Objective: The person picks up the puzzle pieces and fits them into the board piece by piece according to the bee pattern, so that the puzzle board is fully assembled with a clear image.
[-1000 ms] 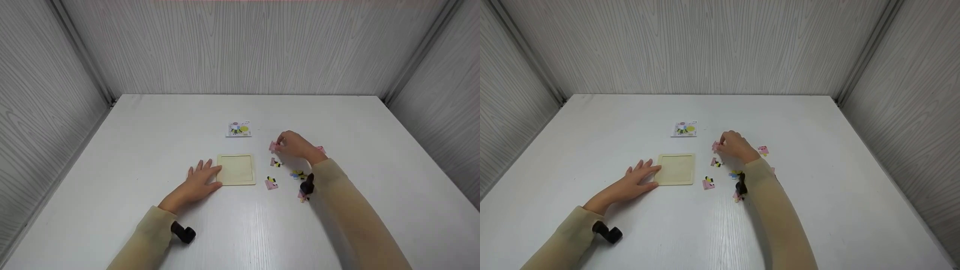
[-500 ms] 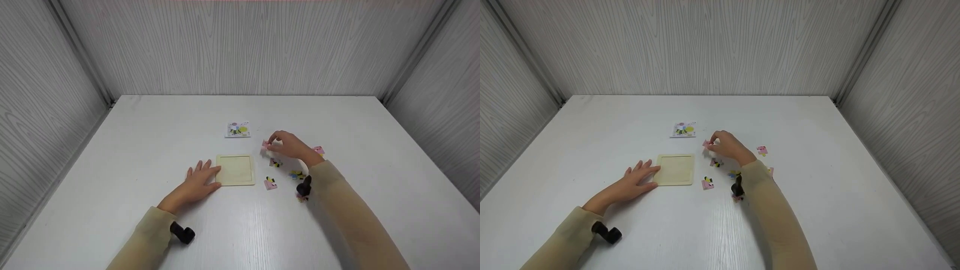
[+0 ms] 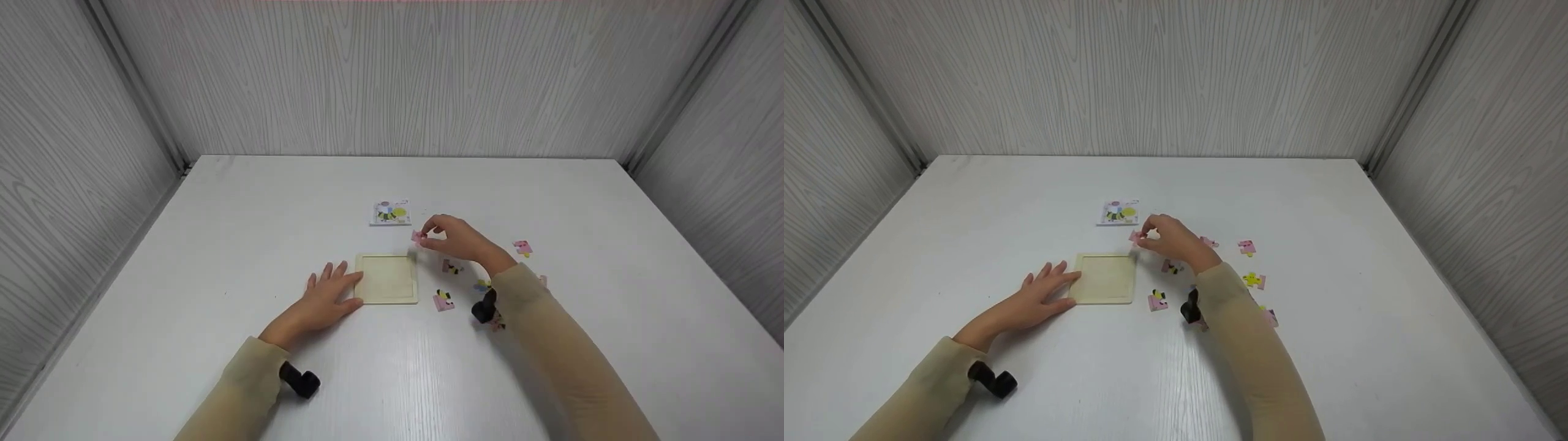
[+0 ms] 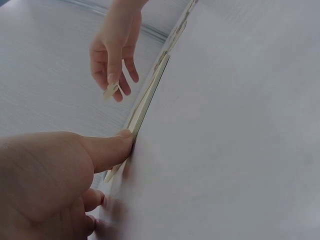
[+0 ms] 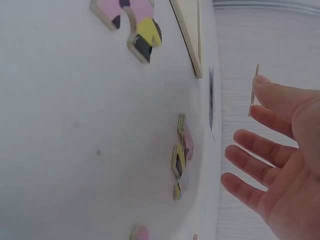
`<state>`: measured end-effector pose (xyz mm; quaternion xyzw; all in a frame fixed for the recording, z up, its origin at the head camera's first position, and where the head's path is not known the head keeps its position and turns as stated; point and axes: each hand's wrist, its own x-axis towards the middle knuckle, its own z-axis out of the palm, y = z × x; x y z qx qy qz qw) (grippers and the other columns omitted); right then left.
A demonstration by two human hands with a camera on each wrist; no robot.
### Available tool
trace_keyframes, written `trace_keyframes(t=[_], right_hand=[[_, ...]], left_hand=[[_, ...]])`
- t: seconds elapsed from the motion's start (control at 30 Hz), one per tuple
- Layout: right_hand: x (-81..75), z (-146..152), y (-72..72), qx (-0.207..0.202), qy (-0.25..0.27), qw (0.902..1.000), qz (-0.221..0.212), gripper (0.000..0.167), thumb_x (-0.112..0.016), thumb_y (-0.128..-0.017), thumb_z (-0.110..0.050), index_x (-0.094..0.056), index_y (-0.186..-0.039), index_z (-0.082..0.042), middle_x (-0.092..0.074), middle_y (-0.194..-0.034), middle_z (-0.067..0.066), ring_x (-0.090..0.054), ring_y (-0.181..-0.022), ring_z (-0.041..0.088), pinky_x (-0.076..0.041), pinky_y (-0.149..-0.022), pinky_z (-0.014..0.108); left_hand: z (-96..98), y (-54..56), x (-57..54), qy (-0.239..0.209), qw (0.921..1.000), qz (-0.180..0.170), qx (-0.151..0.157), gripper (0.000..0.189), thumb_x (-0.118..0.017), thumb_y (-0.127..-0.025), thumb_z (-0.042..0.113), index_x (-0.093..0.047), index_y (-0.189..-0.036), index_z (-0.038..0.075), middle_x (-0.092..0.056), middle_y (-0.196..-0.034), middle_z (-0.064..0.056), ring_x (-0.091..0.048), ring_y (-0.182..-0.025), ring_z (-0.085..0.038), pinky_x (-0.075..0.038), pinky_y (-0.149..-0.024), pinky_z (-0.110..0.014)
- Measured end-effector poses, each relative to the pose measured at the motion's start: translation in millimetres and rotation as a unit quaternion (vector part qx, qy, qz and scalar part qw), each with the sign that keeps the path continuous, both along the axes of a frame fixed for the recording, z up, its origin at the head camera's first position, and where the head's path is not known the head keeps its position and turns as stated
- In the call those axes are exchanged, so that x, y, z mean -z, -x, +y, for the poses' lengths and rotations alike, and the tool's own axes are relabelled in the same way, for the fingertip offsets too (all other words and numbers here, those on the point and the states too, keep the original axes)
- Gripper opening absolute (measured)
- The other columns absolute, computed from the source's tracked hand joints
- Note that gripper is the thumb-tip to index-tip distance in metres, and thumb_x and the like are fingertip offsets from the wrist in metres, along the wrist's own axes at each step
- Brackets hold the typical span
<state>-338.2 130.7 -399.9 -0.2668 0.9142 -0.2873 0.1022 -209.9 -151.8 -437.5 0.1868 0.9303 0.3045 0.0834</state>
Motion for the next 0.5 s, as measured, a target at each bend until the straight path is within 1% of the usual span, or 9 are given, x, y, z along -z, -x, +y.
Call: trace_keyframes(t=[0.27, 0.5], right_hand=[[-3.2, -18, -7.5, -0.008, 0.003, 0.9998, -0.018, 0.033, -0.058, -0.091, -0.035, -0.058, -0.115, -0.013, -0.055, -0.12, 0.004, -0.047, -0.116, 0.022, -0.039, -0.095, 0.042], [-2.3, -37, -13.5, -0.016, -0.014, 0.9996, -0.02, 0.032, -0.06, -0.09, -0.035, -0.058, -0.114, -0.013, -0.057, -0.116, 0.004, -0.05, -0.111, 0.021, -0.041, -0.093, 0.039]], left_hand=[[-0.4, 1.2, 0.5, 0.0, 1.0, 0.002, 0.005, 0.055, -0.055, -0.094, 0.029, -0.038, -0.142, 0.007, -0.014, -0.15, -0.024, 0.001, -0.138, -0.041, 0.005, -0.104, -0.061], [-0.1, 2.5, 3.0, 0.004, 1.0, 0.006, 0.001, 0.055, -0.055, -0.094, 0.029, -0.039, -0.141, 0.007, -0.014, -0.15, -0.025, 0.001, -0.138, -0.042, 0.005, -0.104, -0.061]])
